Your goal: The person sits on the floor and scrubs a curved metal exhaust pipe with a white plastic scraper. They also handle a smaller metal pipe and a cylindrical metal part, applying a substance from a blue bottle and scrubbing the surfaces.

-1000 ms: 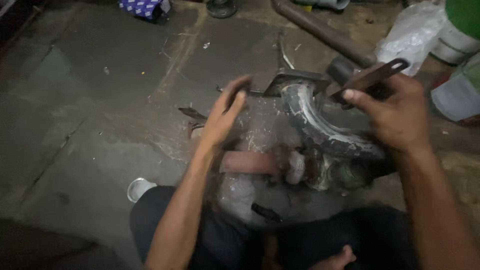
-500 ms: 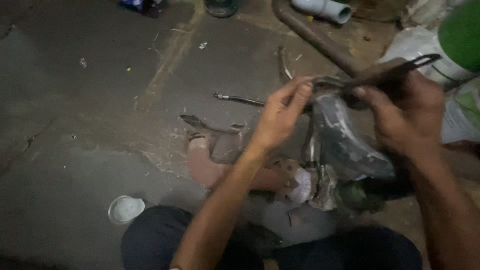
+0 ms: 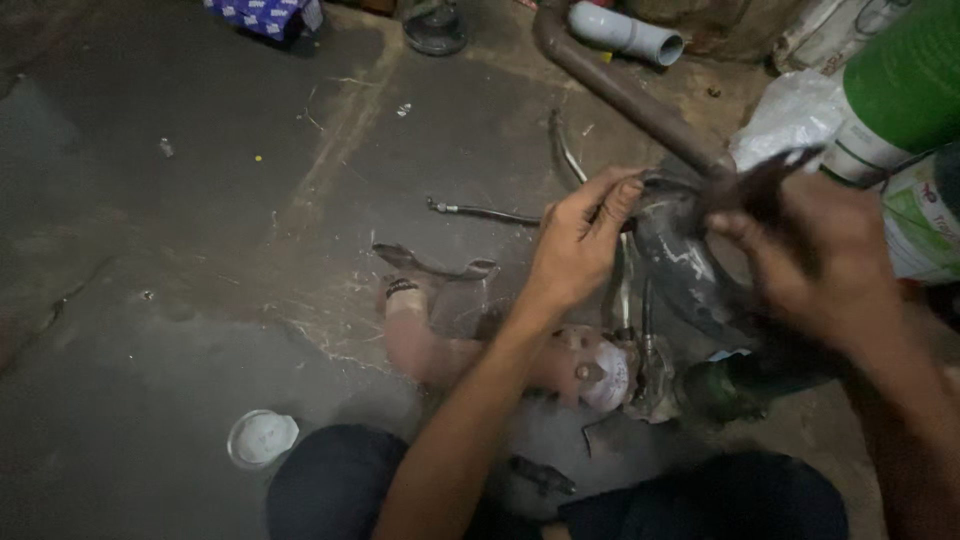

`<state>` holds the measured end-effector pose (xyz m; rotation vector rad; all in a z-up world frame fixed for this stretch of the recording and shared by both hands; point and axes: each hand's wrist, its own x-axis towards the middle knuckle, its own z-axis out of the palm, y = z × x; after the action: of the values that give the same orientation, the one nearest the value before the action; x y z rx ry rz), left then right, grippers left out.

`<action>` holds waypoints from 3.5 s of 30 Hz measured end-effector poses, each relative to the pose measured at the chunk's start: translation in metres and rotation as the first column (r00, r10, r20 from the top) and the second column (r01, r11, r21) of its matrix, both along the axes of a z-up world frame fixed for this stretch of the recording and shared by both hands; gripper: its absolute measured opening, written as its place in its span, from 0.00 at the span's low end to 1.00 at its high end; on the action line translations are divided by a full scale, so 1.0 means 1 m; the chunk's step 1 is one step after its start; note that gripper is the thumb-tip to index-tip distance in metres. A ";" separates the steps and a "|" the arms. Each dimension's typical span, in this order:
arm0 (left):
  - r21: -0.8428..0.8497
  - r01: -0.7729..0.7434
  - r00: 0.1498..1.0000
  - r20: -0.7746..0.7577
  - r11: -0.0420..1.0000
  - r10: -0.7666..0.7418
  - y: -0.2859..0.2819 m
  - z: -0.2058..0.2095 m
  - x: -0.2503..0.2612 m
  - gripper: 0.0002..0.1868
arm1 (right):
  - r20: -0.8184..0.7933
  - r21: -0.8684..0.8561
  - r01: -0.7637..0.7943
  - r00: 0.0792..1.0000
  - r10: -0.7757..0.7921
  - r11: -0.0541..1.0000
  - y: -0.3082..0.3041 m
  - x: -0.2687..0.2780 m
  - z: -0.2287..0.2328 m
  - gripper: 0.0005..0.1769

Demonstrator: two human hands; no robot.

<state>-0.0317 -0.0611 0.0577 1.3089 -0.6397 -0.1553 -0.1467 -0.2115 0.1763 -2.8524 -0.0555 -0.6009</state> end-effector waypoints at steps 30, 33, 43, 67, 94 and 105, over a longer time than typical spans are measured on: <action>0.005 0.019 1.000 -0.015 1.000 -0.019 -0.007 -0.010 -0.004 0.25 | 0.030 -0.038 -0.192 0.981 0.193 0.981 0.018 -0.014 0.010 0.21; 0.018 -0.019 0.998 0.052 1.000 0.018 -0.001 -0.009 0.002 0.25 | 0.048 -0.123 -0.201 0.977 0.209 0.972 0.015 0.009 0.007 0.20; -0.036 0.018 1.000 0.012 0.999 -0.018 -0.008 -0.011 -0.003 0.26 | -0.017 0.067 -0.170 0.985 0.172 0.983 0.009 -0.045 -0.003 0.13; -0.080 0.054 0.998 -0.035 0.995 -0.057 -0.009 -0.018 0.005 0.26 | 0.025 0.520 -0.272 0.952 0.304 0.809 -0.058 -0.064 -0.037 0.14; -0.044 0.017 1.000 0.011 0.999 -0.017 -0.009 -0.004 -0.006 0.25 | -0.019 0.492 -0.246 0.956 0.292 0.836 -0.085 -0.083 -0.049 0.16; 0.067 -0.071 0.992 0.112 0.995 0.063 -0.007 -0.011 -0.001 0.25 | -0.029 0.548 -0.339 0.906 0.422 0.765 -0.101 -0.086 -0.053 0.19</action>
<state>-0.0331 -0.0683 0.0468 1.4129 -0.6875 -0.0521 -0.2331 -0.3120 0.1234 -2.2352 -0.3765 -0.2529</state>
